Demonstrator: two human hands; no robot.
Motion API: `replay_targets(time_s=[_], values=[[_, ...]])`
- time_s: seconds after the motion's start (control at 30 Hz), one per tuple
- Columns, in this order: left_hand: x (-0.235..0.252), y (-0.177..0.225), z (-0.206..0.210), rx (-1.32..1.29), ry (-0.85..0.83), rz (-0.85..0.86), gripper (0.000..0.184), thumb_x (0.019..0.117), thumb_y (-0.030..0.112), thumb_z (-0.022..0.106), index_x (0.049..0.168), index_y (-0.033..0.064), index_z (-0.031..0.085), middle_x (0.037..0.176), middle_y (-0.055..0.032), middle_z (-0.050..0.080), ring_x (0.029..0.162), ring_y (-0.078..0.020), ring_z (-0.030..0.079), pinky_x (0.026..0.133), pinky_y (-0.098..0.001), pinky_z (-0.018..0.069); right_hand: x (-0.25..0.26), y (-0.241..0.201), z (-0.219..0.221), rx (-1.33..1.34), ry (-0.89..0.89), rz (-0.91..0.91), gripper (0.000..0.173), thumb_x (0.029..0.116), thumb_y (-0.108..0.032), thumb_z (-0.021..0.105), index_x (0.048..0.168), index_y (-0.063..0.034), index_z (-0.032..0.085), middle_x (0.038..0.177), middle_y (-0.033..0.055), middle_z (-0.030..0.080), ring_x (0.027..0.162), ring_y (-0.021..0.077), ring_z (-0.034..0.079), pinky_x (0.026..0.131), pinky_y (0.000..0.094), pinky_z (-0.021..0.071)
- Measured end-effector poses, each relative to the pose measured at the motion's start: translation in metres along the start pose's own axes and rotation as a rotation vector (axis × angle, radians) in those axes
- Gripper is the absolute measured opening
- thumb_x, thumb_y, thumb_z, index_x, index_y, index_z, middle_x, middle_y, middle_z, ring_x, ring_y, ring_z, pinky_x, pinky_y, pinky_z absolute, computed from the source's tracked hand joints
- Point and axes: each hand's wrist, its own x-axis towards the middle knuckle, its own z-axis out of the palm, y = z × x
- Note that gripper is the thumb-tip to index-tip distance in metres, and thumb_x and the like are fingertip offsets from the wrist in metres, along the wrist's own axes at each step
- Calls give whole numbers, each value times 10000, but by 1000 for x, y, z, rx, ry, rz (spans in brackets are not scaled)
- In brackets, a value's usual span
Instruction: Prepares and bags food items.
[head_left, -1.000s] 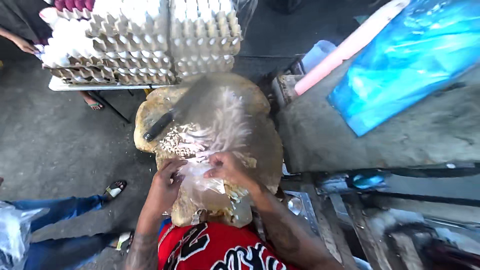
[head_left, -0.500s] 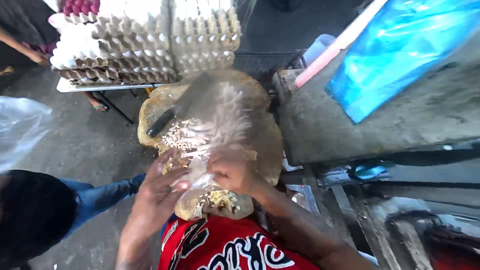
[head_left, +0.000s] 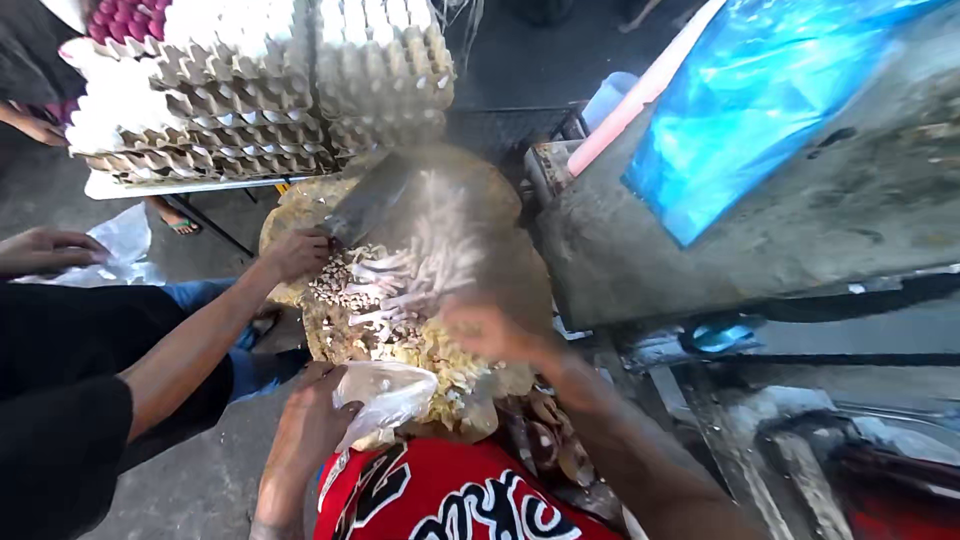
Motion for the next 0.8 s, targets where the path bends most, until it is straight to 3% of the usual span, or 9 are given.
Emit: replay_targets(time_s=[0.07,0.17,0.23,0.37,0.47,0.53,0.57,0.67,0.8], values=[[-4,1,4,-5,25,-17,580,819,70,800,1365,-10,621,1433,-250,537,1188,-384,628,987,-519,532,30,24,-21,-257,-147,199,414,904,-40,692,1297,-165,718,1451,130,595,1387,349,508,1135,583,397],[-7,-2,8,-40,12,-50,608,827,82,791,1395,-6,593,1469,-243,506,1228,-362,613,1012,-489,528,71,67,-17,-488,-381,219,745,803,5,788,1464,-270,580,1597,140,433,1455,465,366,1122,720,297],[-9,-6,12,-44,3,-72,627,825,129,811,1402,13,594,1476,-235,504,1243,-356,608,1020,-489,525,89,86,-9,-533,-474,222,814,766,44,799,1486,-247,557,1612,148,410,1476,503,314,1107,771,266],[-14,-13,24,-83,165,-18,520,873,232,803,1313,-6,663,1394,-239,584,1140,-364,669,948,-520,560,106,100,-4,-646,-511,162,783,716,14,844,1413,-259,617,1553,123,472,1442,508,340,1012,760,377],[-14,-12,22,-106,348,67,440,940,292,713,1241,-28,700,1302,-242,643,1047,-339,699,867,-500,579,97,110,-2,-640,-530,101,841,707,-65,892,1465,-231,568,1607,133,422,1502,518,250,1057,805,298],[-10,-7,19,-104,485,112,402,922,255,720,1204,-31,718,1246,-240,667,900,-288,699,745,-440,575,92,112,-3,-621,-522,76,804,689,-108,919,1424,-179,603,1527,169,504,1467,521,314,1067,781,311],[-9,-4,18,-113,525,111,409,886,203,759,1209,-44,711,1252,-255,662,927,-301,703,765,-445,581,91,113,-3,-627,-508,57,757,691,-122,910,1390,-160,622,1450,179,560,1417,509,385,1046,754,351],[-7,5,16,-161,510,40,587,799,40,811,1343,-64,615,1403,-299,553,1172,-358,650,931,-466,566,94,119,5,-654,-404,-32,588,735,-113,838,1292,-114,652,1235,192,668,1206,469,572,921,664,473],[-6,8,18,-193,403,-21,759,772,-26,782,1477,-9,503,1520,-289,427,1246,-365,604,956,-464,561,93,117,9,-592,-313,-77,504,756,-66,794,1239,-27,657,1109,265,691,1051,504,645,883,665,495]])
